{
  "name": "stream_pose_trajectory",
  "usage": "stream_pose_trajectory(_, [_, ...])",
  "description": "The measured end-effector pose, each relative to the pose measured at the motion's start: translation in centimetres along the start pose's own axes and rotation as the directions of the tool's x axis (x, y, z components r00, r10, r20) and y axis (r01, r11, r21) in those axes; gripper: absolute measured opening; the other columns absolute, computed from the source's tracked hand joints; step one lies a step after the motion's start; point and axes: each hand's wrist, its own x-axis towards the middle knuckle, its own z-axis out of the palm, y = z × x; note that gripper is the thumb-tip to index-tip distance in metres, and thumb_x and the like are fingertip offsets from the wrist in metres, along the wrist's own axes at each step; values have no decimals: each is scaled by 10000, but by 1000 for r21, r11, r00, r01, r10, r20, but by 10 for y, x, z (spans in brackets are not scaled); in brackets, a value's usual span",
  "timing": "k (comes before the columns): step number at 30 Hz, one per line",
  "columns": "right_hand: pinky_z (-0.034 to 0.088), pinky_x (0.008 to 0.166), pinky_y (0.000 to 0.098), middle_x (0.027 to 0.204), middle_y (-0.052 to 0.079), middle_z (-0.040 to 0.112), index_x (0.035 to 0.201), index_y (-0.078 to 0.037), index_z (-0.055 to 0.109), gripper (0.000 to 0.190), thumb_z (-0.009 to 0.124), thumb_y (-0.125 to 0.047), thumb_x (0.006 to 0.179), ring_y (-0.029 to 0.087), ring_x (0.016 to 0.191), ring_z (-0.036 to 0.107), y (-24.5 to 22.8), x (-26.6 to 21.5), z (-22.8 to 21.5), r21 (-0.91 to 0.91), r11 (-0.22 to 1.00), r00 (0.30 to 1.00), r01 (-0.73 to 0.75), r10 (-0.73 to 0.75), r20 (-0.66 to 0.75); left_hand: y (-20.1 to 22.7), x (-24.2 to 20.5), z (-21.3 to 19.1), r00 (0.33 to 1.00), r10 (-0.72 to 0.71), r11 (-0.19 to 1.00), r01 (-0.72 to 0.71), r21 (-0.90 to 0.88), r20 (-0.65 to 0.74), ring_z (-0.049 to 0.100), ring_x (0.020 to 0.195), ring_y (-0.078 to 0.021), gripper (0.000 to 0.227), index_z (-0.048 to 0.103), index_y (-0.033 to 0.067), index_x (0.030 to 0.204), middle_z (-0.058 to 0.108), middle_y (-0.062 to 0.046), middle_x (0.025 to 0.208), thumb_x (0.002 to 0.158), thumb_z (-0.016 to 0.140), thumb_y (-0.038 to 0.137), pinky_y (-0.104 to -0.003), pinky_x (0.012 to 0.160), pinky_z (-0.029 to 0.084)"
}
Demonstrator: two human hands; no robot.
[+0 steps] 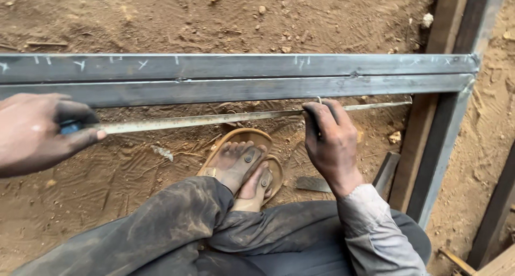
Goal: The person measures and marks a metal frame using a tape measure and a marker. They repeatedly measure intervals along the frame and make marks at specific points.
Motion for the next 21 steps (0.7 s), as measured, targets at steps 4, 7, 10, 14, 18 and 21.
stream_pose_trajectory(4, [583,849,425,1099,146,696,1142,-27,679,186,718,5,963,344,1017,709,0,-1,1,-1,1000,1000,21,-21,3,1,-2,4,1000,12,1000,-12,22,-19,786,963,-217,455,827,243,1144,808,-25,1027,877,688,584,-381,913,615])
stream_pose_trajectory(7, [584,810,408,1094,159,691,1143,-28,685,180,719,2,968,329,979,713,0,-1,2,28,1000,1000,-12,11,24,6,-4,2,996,-59,995,53,86,65,785,958,-212,442,813,249,1160,811,-35,1027,906,674,583,-371,903,604])
stream_pose_trajectory(10, [582,809,417,1087,153,690,1148,-35,686,192,708,12,963,335,972,708,-1,-2,0,28,999,999,-15,13,47,10,-6,-3,997,-55,998,55,11,52,764,1002,-245,449,805,223,1151,790,-44,1114,873,695,559,-395,933,599])
stream_pose_trajectory(14, [575,799,424,1072,152,691,1134,-53,696,170,725,-7,973,343,955,708,-1,-1,1,39,999,999,-37,36,36,11,-15,-7,999,25,995,-30,-97,-48,768,1000,-312,417,793,196,1138,802,-96,1095,870,676,494,-444,955,597])
stream_pose_trajectory(18, [594,796,402,1091,146,704,1142,-60,701,159,727,-21,990,324,949,727,-1,-2,2,9,1000,1000,-14,14,27,14,-18,-9,994,49,996,-56,-75,-102,720,1035,-350,392,784,195,1136,773,-126,1065,876,670,466,-487,946,567])
stream_pose_trajectory(21, [602,788,387,1100,151,704,1151,-55,701,165,725,-26,990,316,947,734,2,-3,4,8,1000,999,-12,11,32,13,-17,-9,996,23,999,-27,-44,-86,720,1035,-355,380,773,215,1170,770,-123,1071,889,660,443,-498,961,560])
